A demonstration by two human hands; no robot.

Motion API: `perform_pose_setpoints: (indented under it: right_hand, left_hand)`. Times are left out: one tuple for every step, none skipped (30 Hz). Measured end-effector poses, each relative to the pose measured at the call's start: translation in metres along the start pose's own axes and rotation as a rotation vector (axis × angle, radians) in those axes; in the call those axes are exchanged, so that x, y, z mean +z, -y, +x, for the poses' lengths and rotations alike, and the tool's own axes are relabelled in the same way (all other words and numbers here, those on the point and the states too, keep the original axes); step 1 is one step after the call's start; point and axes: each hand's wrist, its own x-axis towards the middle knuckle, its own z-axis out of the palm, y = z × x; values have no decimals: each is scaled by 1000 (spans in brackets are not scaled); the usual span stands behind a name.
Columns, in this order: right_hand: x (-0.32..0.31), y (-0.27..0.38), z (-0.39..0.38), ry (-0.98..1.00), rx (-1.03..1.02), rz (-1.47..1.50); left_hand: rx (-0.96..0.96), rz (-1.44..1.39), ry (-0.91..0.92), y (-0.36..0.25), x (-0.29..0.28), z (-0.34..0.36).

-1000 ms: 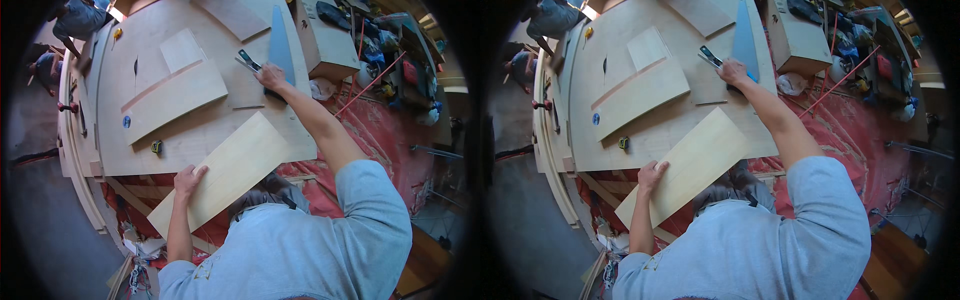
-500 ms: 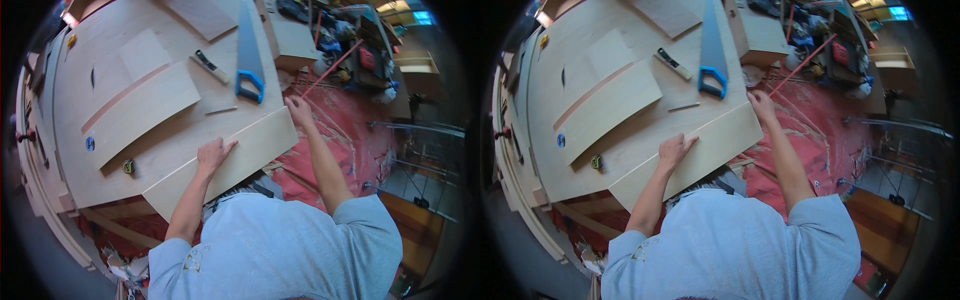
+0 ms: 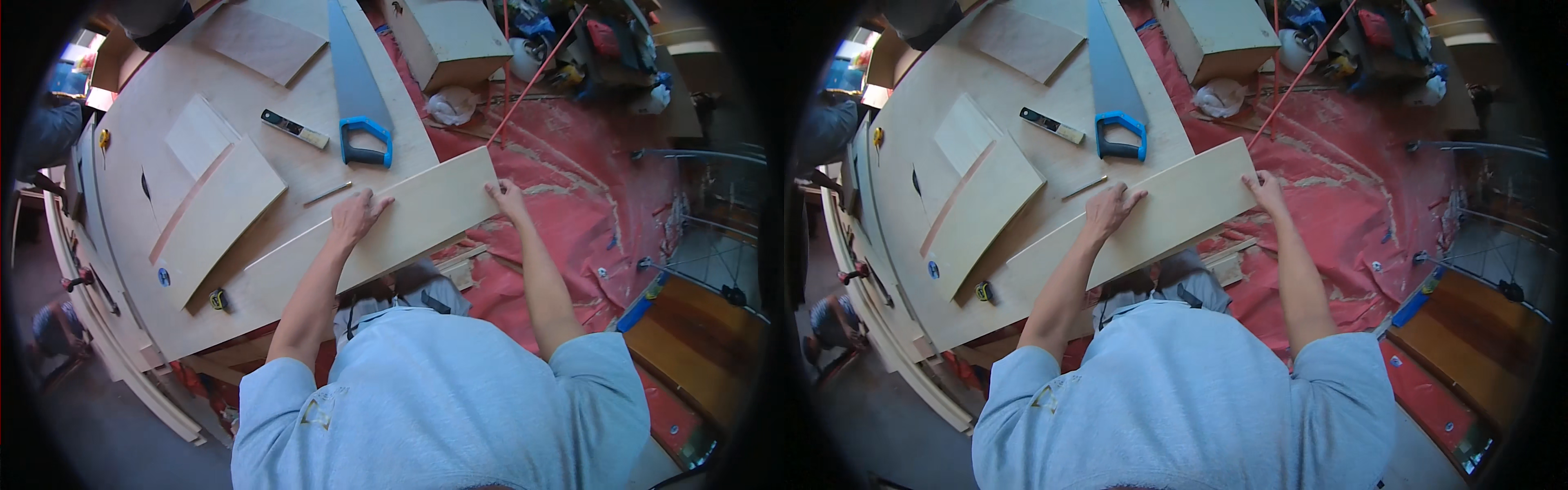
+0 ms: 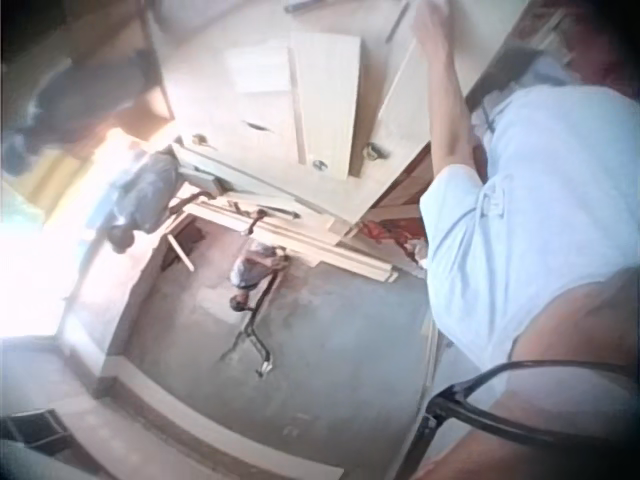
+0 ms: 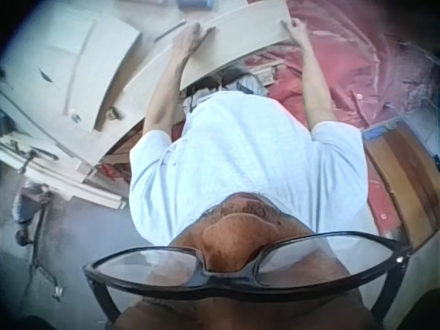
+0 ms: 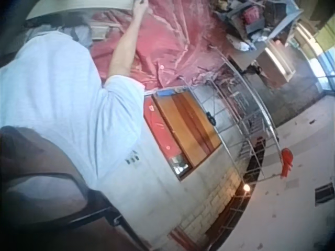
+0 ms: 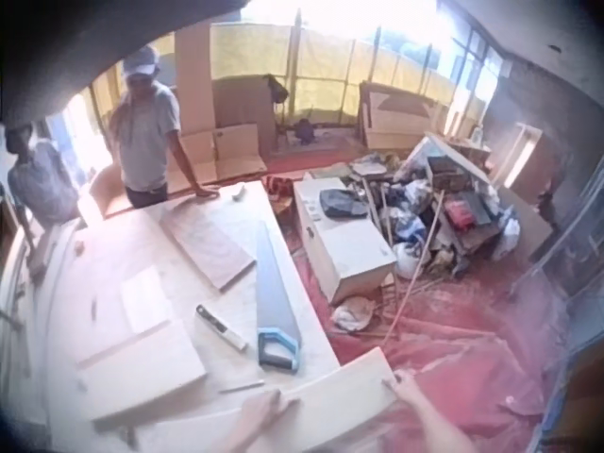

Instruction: The person saws a piece of lumber with a hand saw, then uses a square tool to mark lines and align pieces on a workbench.

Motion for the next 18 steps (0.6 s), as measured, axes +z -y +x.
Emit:
perform_pose_setpoints:
  right_hand:
    - [-7, -9, 6, -19, -2, -6]
    - [-14, -17, 12, -12, 6, 19]
    - [-17, -24, 14, -1, 10, 29]
    - [-19, -28, 18, -9, 11, 19]
    - [-23, -30, 23, -14, 7, 5]
    - [-22, -26, 26, 13, -7, 7]
    - [-17, -21, 27, 37, -29, 15]
    - [-16, -14, 26, 66, -55, 18]
    - [-20, -11, 24, 103, -34, 63]
    - [-26, -15, 21, 63, -102, 102]
    - [-47, -47, 31, 1, -135, 46]
    - [-29, -20, 19, -45, -96, -79]
    - [-20, -1, 9, -179, -136, -209]
    - [-14, 19, 7, -334, -172, -345]
    - [2, 51, 5, -316, -198, -335]
    - [18, 89, 3, -233, -278, -204]
    - [38, 122, -2, -153, -350, -77]
    - [66, 147, -2, -52, -432, -13]
  left_hand:
    - [14, -21, -35, -8, 4, 6]
    - [25, -43, -72, -14, 6, 11]
    - [16, -32, -66, -16, 7, 11]
    - [165, -14, -269, -18, 7, 11]
    - [311, 5, -475, -19, 6, 10]
    - [283, 19, -482, -15, 1, 3]
    - [224, -34, -468, -7, -6, -10]
    - [159, -89, -462, 2, -13, -25]
    - [109, -51, -487, 11, -21, -43]
    - [-56, -146, -473, 20, -28, -58]
    - [-190, -267, -471, 25, -32, -62]
    - [-331, -189, -541, 57, -38, -95]
    - [-373, -156, -572, 86, -37, -122]
    - [-524, -186, -650, 120, -36, -151]
    - [-666, -226, -723, 153, -38, -183]
    - [-752, -227, -755, 179, -40, -211]
    - [-832, -232, -782, 208, -45, -240]
    - [-878, -220, -810, 243, -52, -267]
